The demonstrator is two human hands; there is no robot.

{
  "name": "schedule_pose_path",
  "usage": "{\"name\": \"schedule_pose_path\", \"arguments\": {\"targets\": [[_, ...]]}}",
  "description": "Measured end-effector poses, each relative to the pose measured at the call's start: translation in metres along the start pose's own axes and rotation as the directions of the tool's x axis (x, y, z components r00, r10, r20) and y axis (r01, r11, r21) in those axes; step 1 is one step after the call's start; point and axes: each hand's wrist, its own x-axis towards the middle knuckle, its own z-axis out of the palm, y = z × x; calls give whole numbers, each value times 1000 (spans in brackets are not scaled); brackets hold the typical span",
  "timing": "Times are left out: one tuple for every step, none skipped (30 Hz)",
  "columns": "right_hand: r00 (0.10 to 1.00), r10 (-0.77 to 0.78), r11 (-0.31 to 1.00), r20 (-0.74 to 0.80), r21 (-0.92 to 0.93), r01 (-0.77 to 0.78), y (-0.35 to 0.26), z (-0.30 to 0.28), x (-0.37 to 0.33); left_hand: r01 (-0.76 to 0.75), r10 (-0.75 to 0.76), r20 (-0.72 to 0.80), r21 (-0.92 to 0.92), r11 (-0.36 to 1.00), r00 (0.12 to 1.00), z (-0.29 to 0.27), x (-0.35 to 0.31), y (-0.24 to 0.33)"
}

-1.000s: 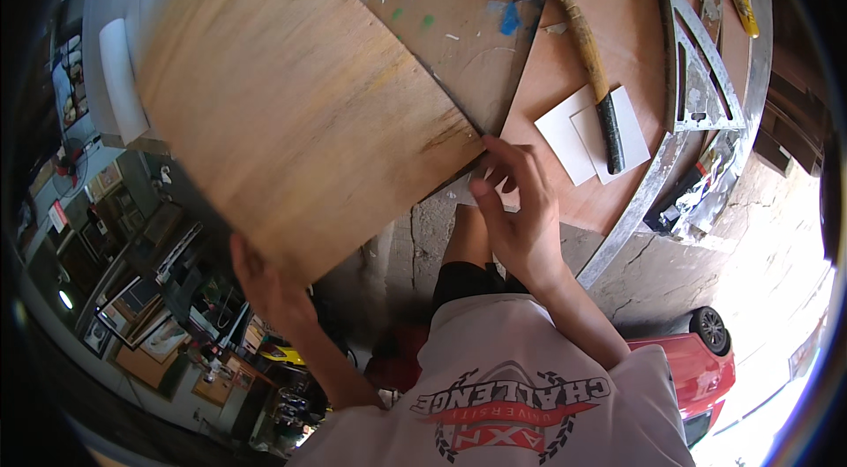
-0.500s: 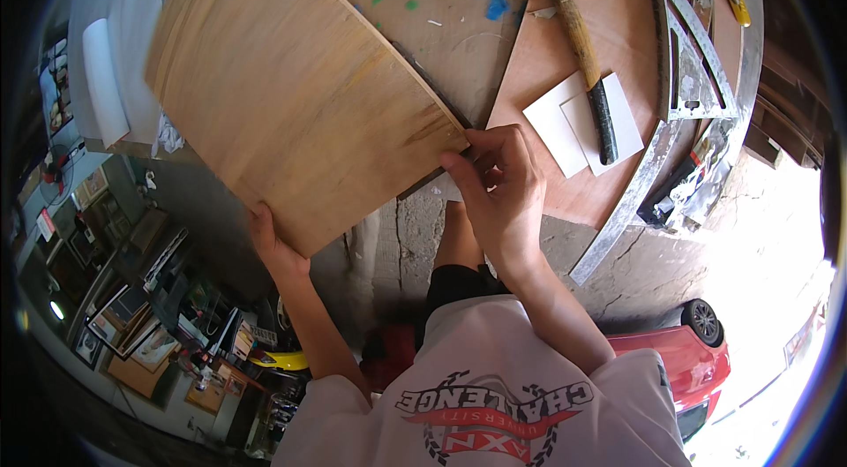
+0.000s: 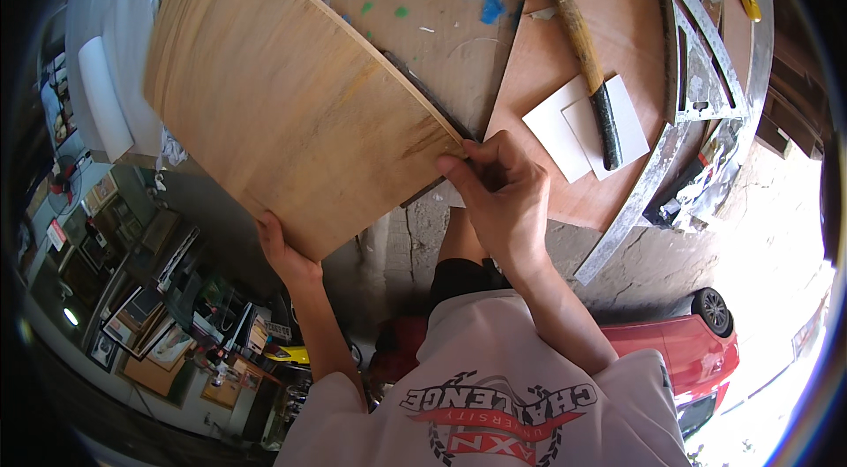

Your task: The person aligns a thin wooden strip along the edge of a larger curved wooden board and hammers nails into the strip to secure it. The person repeatedly positions the strip and uses a hammer to drive nails along the board's edge.

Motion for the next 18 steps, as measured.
{"name": "schedule_pose_path", "arguments": {"targets": [[1000, -10, 1000, -19, 13, 10, 1, 2, 0, -18, 18, 3, -6, 1000, 1000, 1, -2, -1], [999, -23, 999, -35, 26, 24, 1, 3, 0, 3, -3, -10, 10, 1000, 1000, 1, -4, -1], [998, -35, 998, -49, 42, 37, 1, 3, 0, -9, 10, -18, 14, 1000, 1000, 0, -7, -3], [998, -49, 999, -47, 15, 50, 1, 4, 1, -39, 39, 8, 17, 999, 999, -2, -8, -4], [997, -65, 998, -46, -12, 64, 0, 3, 1, -25, 26, -18, 15, 1000, 1000, -5, -10, -6], [996, -80, 996, -49, -48, 78, -1, 2, 1, -25, 25, -13, 7, 1000, 1000, -9, -13, -9], [996, -77, 996, -40, -53, 75, -2, 1, 2, -32, 33, 28, -18, 999, 999, -12, -13, -11], [997, -73, 995, -30, -65, 71, -4, 0, 2, -24, 24, -11, 3, 1000, 1000, -16, -14, -14], [997, -70, 995, -22, -74, 68, -5, 0, 2, -25, 26, -12, 10, 1000, 1000, -18, -13, -16], [997, -76, 994, -29, -85, 73, -7, 0, 2, -51, 51, 2, 8, 999, 999, -19, -13, -16], [996, -81, 992, -34, -97, 78, -8, 1, 1, -78, 94, -98, 153, 985, 991, -17, -15, -16], [995, -89, 990, -42, -110, 84, -8, 2, 1, -113, 167, -171, 289, 951, 971, -12, -15, -13], [987, -143, 985, -69, -108, 135, -8, 3, 1, -129, 248, -238, 425, 896, 939, -3, -17, -10], [976, -194, 977, -98, -110, 183, -8, 5, 1, -296, 452, -198, 523, 799, 870, 10, -18, -5], [967, -229, 968, -107, -126, 216, -7, 5, 2, -433, 633, -145, 612, 661, 760, 27, -20, 3], [960, -252, 962, -123, -136, 235, -6, 6, 2, -477, 744, -146, 684, 552, 652, 47, -20, 14], [960, -254, 959, -115, -156, 235, -5, 6, 2, -716, 773, 284, 634, 292, 567, 67, -16, 31], [962, -254, 956, -97, -175, 235, -4, 5, 1, -880, 691, 610, 468, 81, 388, 86, -11, 50]]}}
